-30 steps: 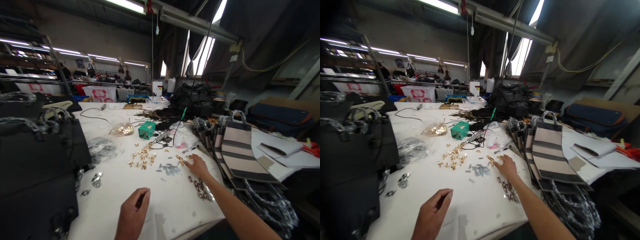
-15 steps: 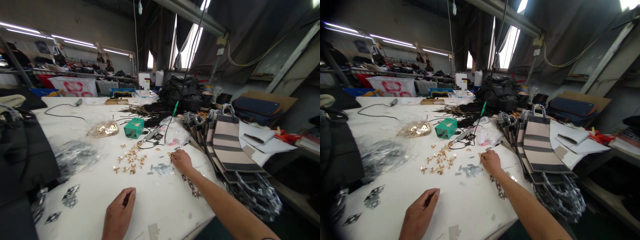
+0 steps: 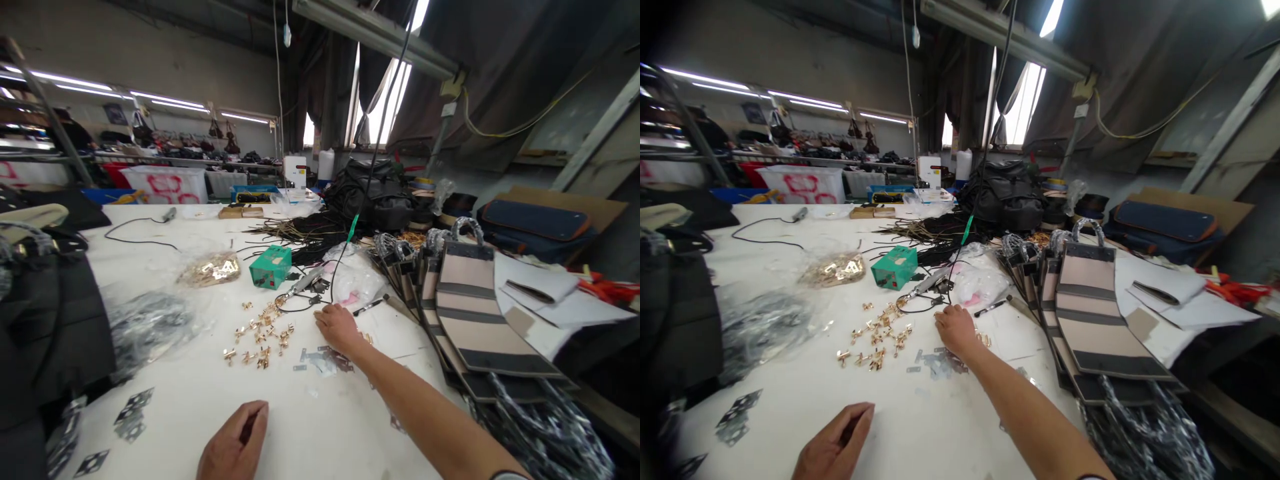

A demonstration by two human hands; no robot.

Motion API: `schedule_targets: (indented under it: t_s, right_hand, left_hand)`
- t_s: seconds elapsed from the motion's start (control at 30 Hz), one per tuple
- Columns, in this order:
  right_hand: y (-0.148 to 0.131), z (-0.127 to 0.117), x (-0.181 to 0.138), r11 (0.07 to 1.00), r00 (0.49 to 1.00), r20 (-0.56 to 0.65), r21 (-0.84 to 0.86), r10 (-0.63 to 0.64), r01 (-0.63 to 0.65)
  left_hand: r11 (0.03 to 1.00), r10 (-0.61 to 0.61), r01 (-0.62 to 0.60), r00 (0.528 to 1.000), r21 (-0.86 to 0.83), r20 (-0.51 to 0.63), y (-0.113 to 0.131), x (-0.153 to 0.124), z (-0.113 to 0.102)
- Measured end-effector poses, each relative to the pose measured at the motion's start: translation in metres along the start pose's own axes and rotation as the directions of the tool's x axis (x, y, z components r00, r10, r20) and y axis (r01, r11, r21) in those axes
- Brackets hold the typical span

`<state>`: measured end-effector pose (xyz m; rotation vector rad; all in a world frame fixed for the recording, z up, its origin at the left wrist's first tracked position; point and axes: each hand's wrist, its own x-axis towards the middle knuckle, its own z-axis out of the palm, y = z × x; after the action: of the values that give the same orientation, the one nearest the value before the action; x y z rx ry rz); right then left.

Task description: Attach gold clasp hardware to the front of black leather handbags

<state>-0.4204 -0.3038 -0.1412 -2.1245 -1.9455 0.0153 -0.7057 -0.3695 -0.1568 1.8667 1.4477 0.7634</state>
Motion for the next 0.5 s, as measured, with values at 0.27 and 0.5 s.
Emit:
schedule_targets:
  t_s: [0.27, 0.5]
  right_hand:
    - [0.035, -0.010, -0.015, 1.000, 0.999, 0.028, -0.001, 0.022, -0.022]
    - [0.061, -0.027, -0.043, 0.990, 0.995, -0.041, 0.107, 0.093, -0.088]
  left_hand:
    - [1.000, -0.002, 0.002, 1.000, 0.014, 0.022, 0.006, -0.001, 0.001]
    - [0.998, 0.001, -0.003, 1.000, 0.064, 0.031, -0.005, 0.003, 0.002]
